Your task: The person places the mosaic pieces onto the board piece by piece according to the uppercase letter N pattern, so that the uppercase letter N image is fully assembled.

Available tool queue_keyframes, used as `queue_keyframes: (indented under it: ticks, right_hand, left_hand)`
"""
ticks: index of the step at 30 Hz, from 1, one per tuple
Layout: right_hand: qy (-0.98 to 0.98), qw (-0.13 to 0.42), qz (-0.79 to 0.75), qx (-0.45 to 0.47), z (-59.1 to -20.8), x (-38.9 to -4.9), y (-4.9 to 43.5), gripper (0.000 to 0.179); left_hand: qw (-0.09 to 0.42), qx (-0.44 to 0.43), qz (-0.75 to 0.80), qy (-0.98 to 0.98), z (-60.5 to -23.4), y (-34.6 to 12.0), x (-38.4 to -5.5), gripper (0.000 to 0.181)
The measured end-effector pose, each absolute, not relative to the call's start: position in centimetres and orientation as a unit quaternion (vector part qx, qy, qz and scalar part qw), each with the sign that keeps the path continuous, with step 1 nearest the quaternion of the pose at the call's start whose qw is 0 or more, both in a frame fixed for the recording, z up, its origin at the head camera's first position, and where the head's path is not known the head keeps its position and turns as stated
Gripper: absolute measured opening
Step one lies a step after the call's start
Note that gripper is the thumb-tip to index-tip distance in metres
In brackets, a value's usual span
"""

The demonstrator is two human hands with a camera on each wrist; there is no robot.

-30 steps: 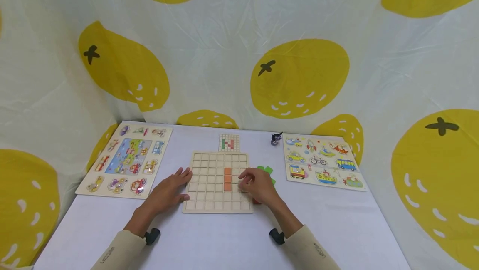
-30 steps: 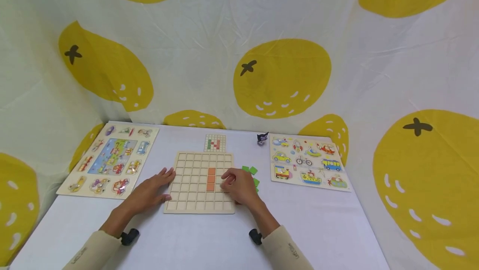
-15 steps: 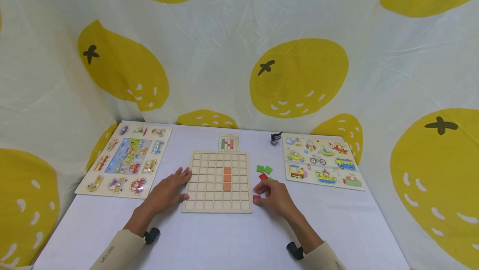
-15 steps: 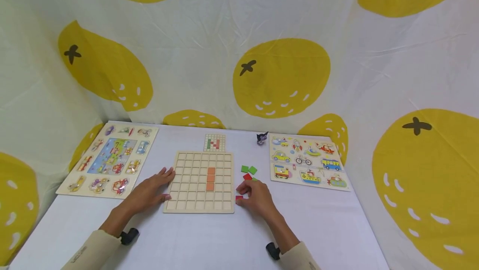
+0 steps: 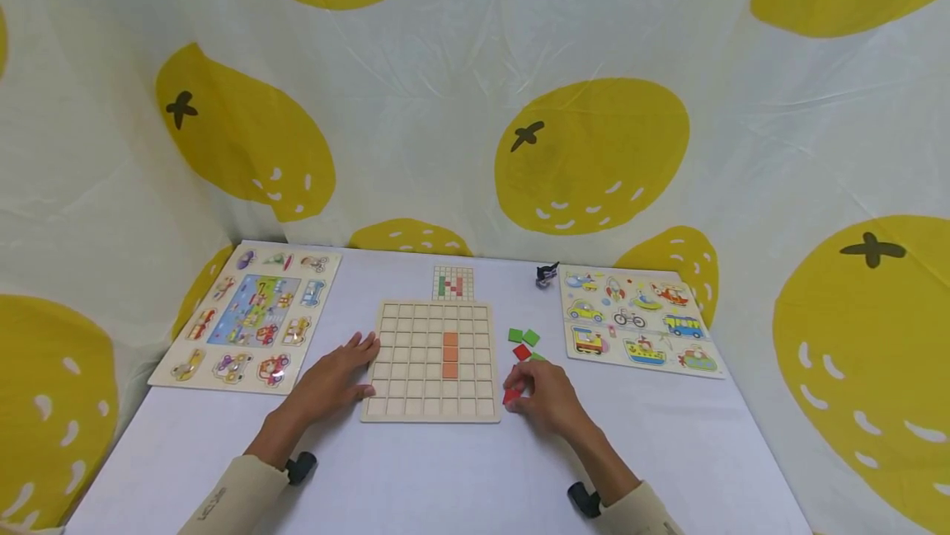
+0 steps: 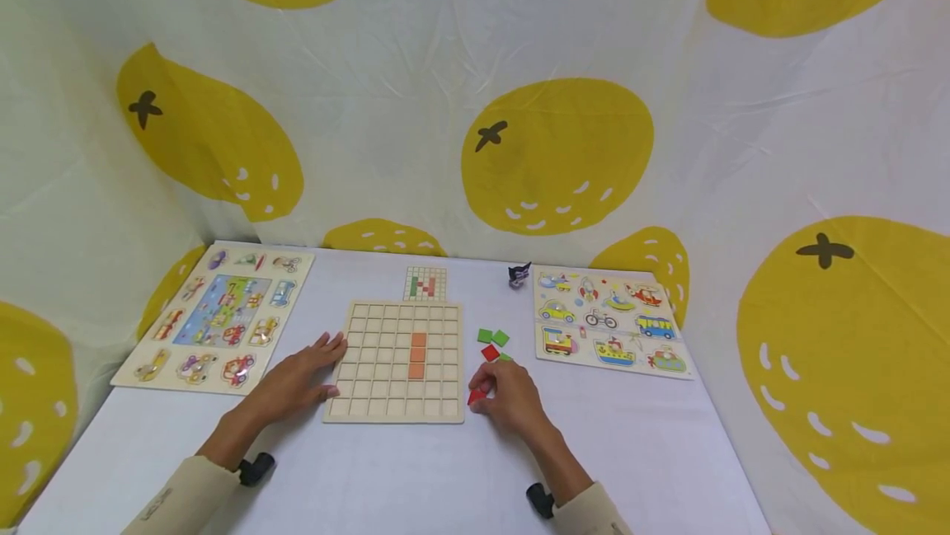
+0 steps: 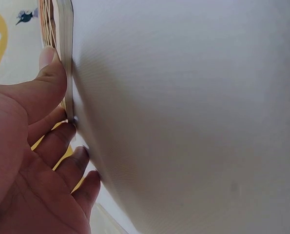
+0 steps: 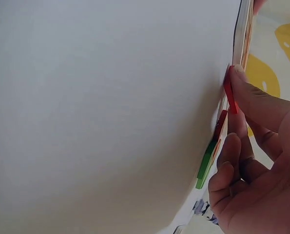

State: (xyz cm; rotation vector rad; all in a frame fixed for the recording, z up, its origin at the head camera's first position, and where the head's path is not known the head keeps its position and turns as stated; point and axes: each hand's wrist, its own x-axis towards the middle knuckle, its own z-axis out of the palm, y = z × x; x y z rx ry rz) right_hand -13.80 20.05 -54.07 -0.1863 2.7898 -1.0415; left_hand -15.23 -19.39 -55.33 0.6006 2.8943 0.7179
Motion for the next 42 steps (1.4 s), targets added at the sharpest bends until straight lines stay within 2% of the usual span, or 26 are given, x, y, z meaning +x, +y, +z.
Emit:
queue_keyframes:
  ticks: [18, 30, 42]
  right_hand:
    - [0.908, 0.032, -0.417, -0.030, -53.9, -13.7, 19.0, 0.023]
    - [0.905, 0.044, -0.420, -0.046, -53.4, -13.8, 15.3, 0.015]
    - [0.914, 0.071, -0.397, -0.049, -53.7, -14.4, 12.0, 0.016]
  left_hand:
    - [0.049, 0.193, 0.242, 0.950, -55.5, -19.4, -15.1, 0.088]
    - [0.046, 0.197, 0.245, 0.948, -55.4, -19.4, -15.2, 0.087]
    - [0.050, 0.197, 0.239, 0.949, -55.3, -19.3, -15.1, 0.086]
